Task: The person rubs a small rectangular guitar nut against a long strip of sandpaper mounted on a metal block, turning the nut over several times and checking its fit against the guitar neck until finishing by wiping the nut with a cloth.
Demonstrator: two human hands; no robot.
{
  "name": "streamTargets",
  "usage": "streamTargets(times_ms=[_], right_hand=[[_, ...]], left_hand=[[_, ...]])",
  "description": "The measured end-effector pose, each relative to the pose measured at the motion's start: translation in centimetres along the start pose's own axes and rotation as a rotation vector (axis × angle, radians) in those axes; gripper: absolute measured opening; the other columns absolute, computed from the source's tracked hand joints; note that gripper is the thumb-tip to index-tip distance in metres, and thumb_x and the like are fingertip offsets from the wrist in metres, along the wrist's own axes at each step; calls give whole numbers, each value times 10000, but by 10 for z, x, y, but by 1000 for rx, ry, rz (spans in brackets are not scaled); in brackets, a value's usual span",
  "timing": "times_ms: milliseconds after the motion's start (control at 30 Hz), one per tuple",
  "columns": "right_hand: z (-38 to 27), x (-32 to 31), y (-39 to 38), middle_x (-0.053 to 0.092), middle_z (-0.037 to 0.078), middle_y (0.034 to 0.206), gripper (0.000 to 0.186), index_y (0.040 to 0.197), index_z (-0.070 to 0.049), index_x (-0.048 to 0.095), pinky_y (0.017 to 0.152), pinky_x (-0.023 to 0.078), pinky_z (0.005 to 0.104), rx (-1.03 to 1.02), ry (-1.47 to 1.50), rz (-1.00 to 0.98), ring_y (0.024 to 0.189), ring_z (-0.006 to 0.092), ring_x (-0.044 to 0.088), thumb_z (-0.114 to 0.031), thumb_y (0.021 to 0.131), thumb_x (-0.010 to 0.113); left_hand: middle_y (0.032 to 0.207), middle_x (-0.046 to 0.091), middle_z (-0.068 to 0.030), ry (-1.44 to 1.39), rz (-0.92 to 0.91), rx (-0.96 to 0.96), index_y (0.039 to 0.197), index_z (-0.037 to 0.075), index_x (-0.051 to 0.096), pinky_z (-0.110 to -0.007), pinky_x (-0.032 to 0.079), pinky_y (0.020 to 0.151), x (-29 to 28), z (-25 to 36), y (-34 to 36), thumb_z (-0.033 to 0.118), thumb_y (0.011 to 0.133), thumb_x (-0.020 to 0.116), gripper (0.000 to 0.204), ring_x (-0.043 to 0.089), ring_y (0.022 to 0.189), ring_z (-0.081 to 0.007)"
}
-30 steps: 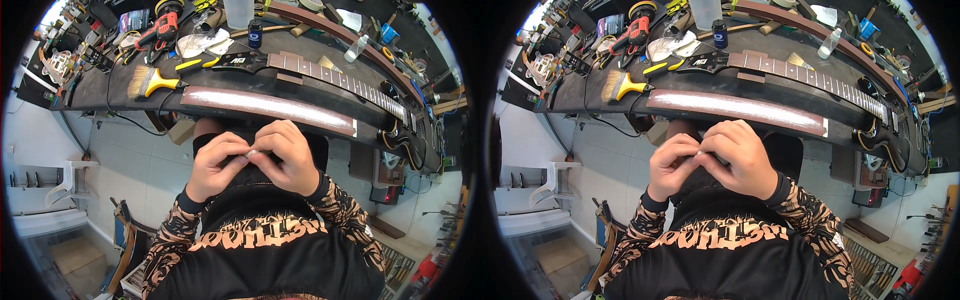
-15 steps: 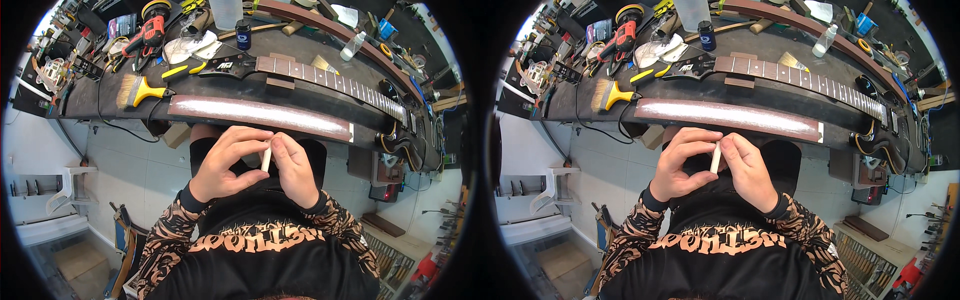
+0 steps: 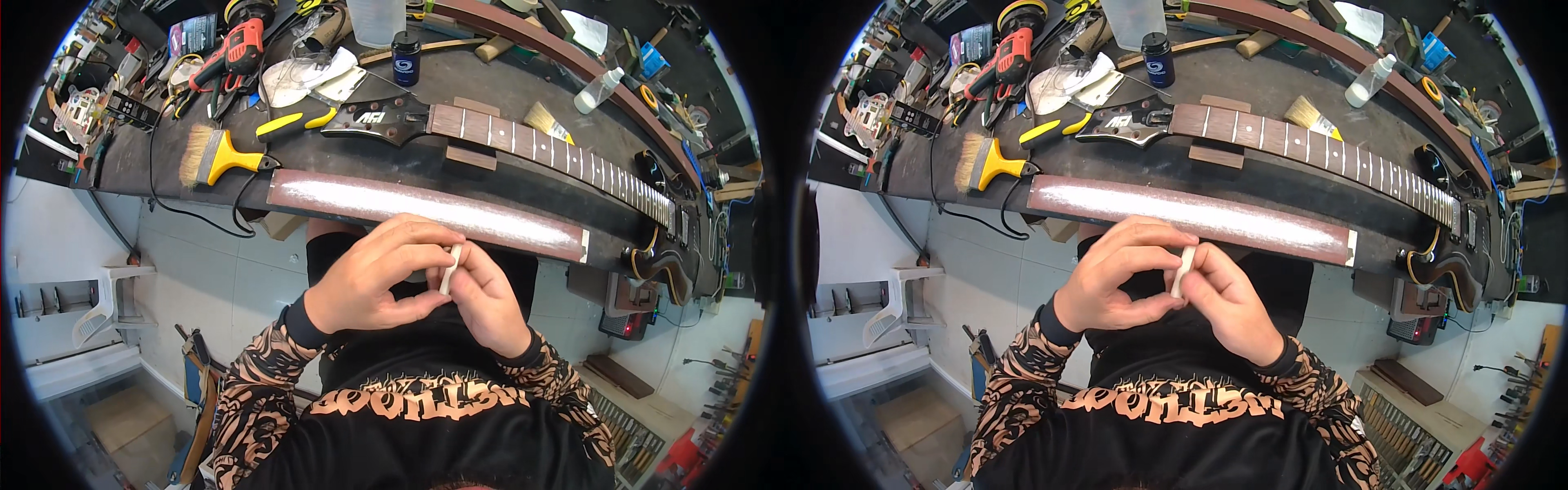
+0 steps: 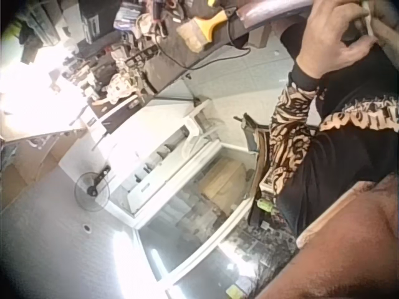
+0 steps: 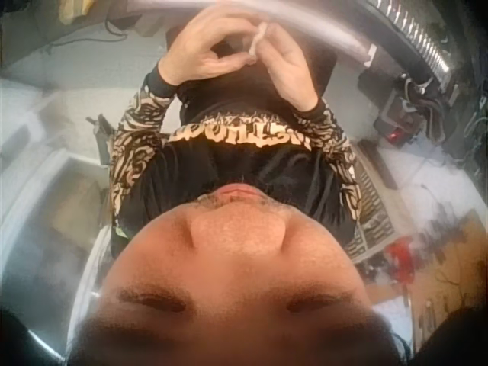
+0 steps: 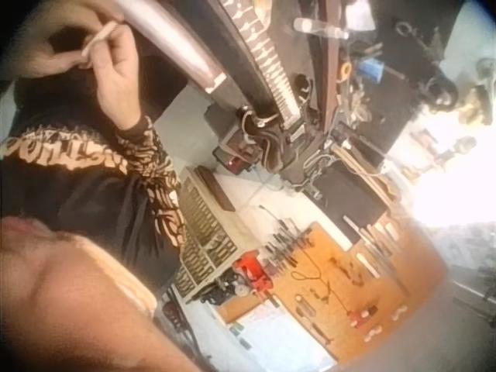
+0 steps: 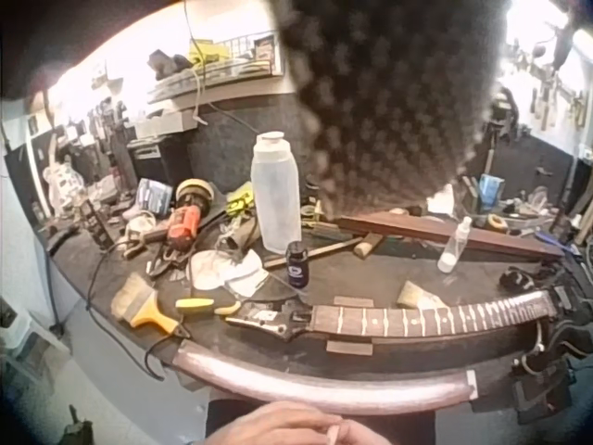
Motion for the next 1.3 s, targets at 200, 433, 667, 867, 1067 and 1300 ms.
streamTargets(times_ms=[200, 433, 667, 867, 1067, 1300], right_hand=[[38, -59, -38, 790, 81, 1269, 189, 1379, -21, 716, 1049, 624, 365, 303, -369, 13, 1160, 182, 769, -145, 1237, 715], [85, -156, -108, 845, 222, 1199, 179, 1239, 0, 833, 1061, 632, 518, 325, -1234, 194, 1178, 446, 802, -103, 1101, 782], [97, -164, -116, 831, 210, 1115, 133, 1167, -16, 825, 952, 635, 544, 48, -1272, 268, 1032, 458, 797, -61, 1051, 776], [95, -163, -113, 813, 227, 1090, 131, 1146, -2, 818, 921, 622, 553, 11, -1256, 263, 1002, 472, 777, -26, 1030, 765], [97, -165, -114, 836, 196, 1107, 153, 1160, -29, 838, 950, 641, 536, 2, -1270, 286, 1026, 442, 799, -46, 1016, 791], [98, -165, -113, 832, 191, 1109, 159, 1160, -31, 837, 943, 642, 530, 3, -1290, 278, 1029, 440, 797, -36, 1006, 797]], left_hand=[[1445, 800, -186, 222, -3, 92, 1366, 53, 746, -522, 640, 1105, -58, -31, 52, 95, 878, 1016, 559, 774, 1297, -420], [1335, 792, -134, 378, -61, 51, 1360, 55, 724, -474, 621, 1085, -71, -82, 103, 112, 948, 958, 477, 750, 1264, -391], [1308, 790, -125, 405, -125, 22, 1358, 57, 719, -479, 616, 1059, -66, -95, 109, 110, 954, 953, 470, 746, 1237, -383], [1305, 795, -115, 411, -133, 47, 1360, 62, 726, -469, 617, 1051, -63, -96, 111, 113, 962, 950, 460, 746, 1233, -374], [1447, 837, -151, 418, -180, -3, 1365, 28, 759, -460, 619, 1125, -63, -98, 111, 56, 923, 985, 498, 788, 1294, -372], [1406, 788, -127, 467, -185, 73, 1258, 44, 782, -469, 626, 1078, -57, -93, 112, 96, 963, 938, 338, 738, 1276, -377]])
Point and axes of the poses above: each hand's wrist, its own y-axis towards the middle knuckle, its own x-axis out of the palm, z = x × y, the point moved 9 cm from there along y, towards the middle knuckle
